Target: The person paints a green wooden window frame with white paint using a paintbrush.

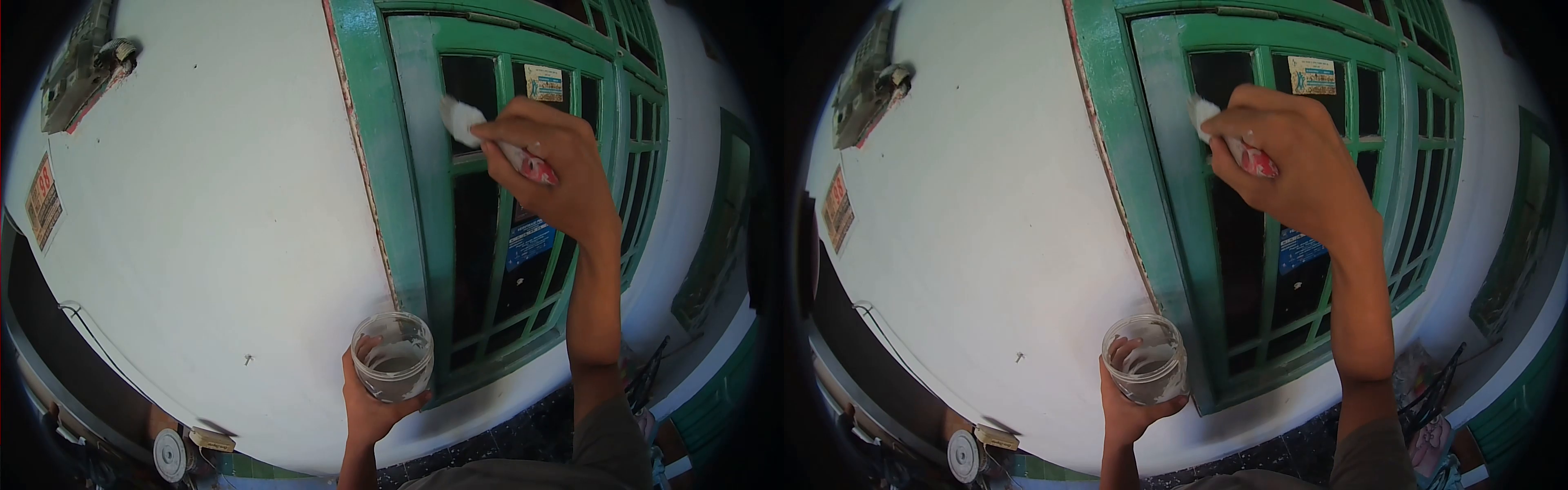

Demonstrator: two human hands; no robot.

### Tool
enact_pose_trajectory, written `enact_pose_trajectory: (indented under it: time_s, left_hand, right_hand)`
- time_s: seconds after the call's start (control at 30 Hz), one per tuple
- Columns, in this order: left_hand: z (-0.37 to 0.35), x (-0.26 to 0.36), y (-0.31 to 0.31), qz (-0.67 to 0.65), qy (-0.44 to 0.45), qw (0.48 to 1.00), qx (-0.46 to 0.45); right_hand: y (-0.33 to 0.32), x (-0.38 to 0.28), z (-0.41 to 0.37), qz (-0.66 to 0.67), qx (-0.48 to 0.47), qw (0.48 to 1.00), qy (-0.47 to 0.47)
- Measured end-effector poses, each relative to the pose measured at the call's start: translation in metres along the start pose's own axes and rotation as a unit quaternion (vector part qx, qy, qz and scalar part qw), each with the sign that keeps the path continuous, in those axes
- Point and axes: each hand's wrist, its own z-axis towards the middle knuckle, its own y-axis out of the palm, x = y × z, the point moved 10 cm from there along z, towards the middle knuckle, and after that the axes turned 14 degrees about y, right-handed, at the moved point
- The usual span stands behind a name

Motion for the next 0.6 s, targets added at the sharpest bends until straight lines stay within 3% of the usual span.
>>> enact_pose_trajectory:
  time_s: [0.1,0.2,0.4,0.5,0.6]
  left_hand:
    - [0.0,0.001,0.001,-0.004,-0.006,1.0,-0.004]
    - [0.0,0.002,0.003,0.001,-0.008,1.0,-0.007]
    - [-0.002,0.001,0.002,-0.016,-0.004,1.0,0.003]
    - [-0.002,0.001,0.001,-0.013,-0.006,1.0,0.005]
    - [-0.003,0.001,0.0,0.004,-0.002,1.0,0.0]
  right_hand:
    - [0.001,0.0,-0.002,0.028,-0.067,0.997,0.022]
    - [0.002,-0.002,0.002,0.034,-0.059,0.998,0.005]
    - [-0.005,0.015,0.033,0.116,0.06,0.99,0.048]
    - [-0.018,0.014,0.041,0.178,0.212,0.961,0.003]
    - [-0.015,0.016,0.045,0.22,0.238,0.944,0.06]
